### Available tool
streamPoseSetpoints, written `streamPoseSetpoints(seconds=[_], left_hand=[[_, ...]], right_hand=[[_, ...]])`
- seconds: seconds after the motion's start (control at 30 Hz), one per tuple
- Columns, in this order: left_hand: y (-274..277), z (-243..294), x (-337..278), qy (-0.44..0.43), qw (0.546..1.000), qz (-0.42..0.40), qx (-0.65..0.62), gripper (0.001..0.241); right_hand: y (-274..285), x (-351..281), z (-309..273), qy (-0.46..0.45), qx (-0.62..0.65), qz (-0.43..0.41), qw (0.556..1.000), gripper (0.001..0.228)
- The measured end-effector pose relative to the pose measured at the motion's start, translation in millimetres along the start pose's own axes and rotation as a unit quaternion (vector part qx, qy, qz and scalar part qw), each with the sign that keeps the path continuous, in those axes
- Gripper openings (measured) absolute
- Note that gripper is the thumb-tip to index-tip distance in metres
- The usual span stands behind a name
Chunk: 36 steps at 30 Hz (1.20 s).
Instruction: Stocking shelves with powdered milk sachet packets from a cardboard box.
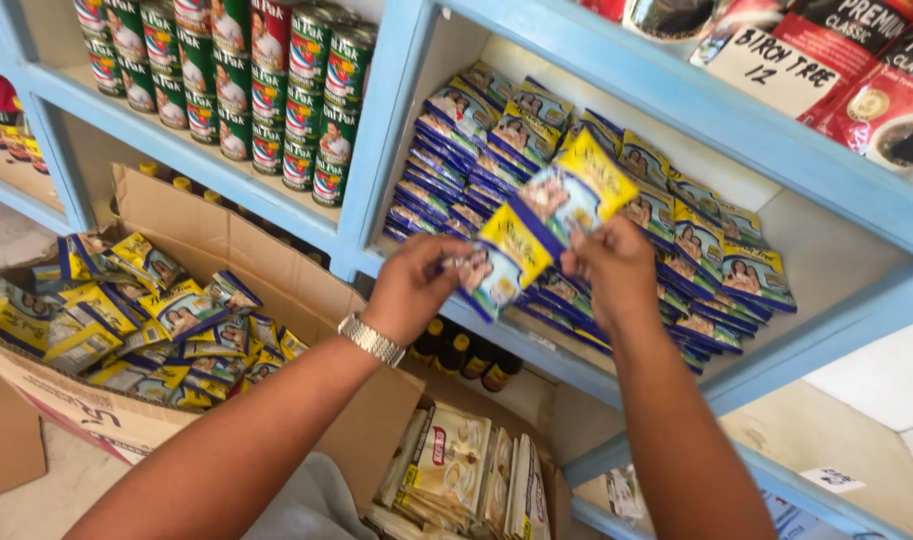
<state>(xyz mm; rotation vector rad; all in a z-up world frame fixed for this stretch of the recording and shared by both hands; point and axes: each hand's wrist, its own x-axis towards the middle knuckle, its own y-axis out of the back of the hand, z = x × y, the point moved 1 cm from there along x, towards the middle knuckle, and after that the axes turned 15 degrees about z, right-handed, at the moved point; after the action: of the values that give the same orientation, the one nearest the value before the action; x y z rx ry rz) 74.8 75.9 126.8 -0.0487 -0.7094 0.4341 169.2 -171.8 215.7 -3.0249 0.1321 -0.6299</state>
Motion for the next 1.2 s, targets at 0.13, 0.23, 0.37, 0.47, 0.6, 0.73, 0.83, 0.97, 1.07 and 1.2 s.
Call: streamPoseSetpoints(seconds=[0.13, 0.23, 0.37, 0.47, 0.6, 0.73, 0.83, 0.97, 1.07, 1.2], left_hand=[[9, 33, 55, -0.090, 0.992, 0.066, 0.061, 0.024], [13, 29, 80, -0.146, 0.984, 0.099, 0.033, 0.020], [17, 29, 101, -0.151, 0.976, 0.126, 0.094, 0.022], [13, 19, 115, -0.106, 0.983, 0.126, 0.085, 0.022], [3, 19, 136, -0.187, 0.967, 0.158, 0.066, 0.024], [-9, 16, 153, -0.195, 0.959, 0.192, 0.070, 0.024], [-21, 1, 167, -0.198, 0.955, 0.202, 0.083, 0.031], [-27, -13, 169, -0.273, 0.928, 0.222, 0.122, 0.033], [-23, -24, 159, -0.216, 0.950, 0.187, 0.126, 0.040], [-19, -20, 143, -0.249, 0.948, 0.157, 0.122, 0.036]], right_hand=[[-50, 63, -35, -0.008, -0.009, -0.043, 0.999, 0.011], [-79, 95, -31, -0.047, -0.017, -0.056, 0.997, 0.006], [-102, 132, -24, -0.046, -0.028, -0.060, 0.997, 0.007], [-114, 153, -24, -0.068, -0.050, -0.042, 0.996, 0.007], [-129, 183, -18, -0.078, -0.023, -0.026, 0.996, 0.011], [-143, 198, -14, -0.101, -0.009, 0.021, 0.995, 0.008], [-149, 201, -10, -0.061, 0.041, -0.032, 0.997, 0.014], [-143, 155, -26, 0.099, -0.066, -0.096, 0.988, 0.034], [-140, 103, -53, 0.361, -0.212, -0.294, 0.859, 0.055], [-147, 86, -57, 0.412, -0.360, -0.255, 0.797, 0.056]])
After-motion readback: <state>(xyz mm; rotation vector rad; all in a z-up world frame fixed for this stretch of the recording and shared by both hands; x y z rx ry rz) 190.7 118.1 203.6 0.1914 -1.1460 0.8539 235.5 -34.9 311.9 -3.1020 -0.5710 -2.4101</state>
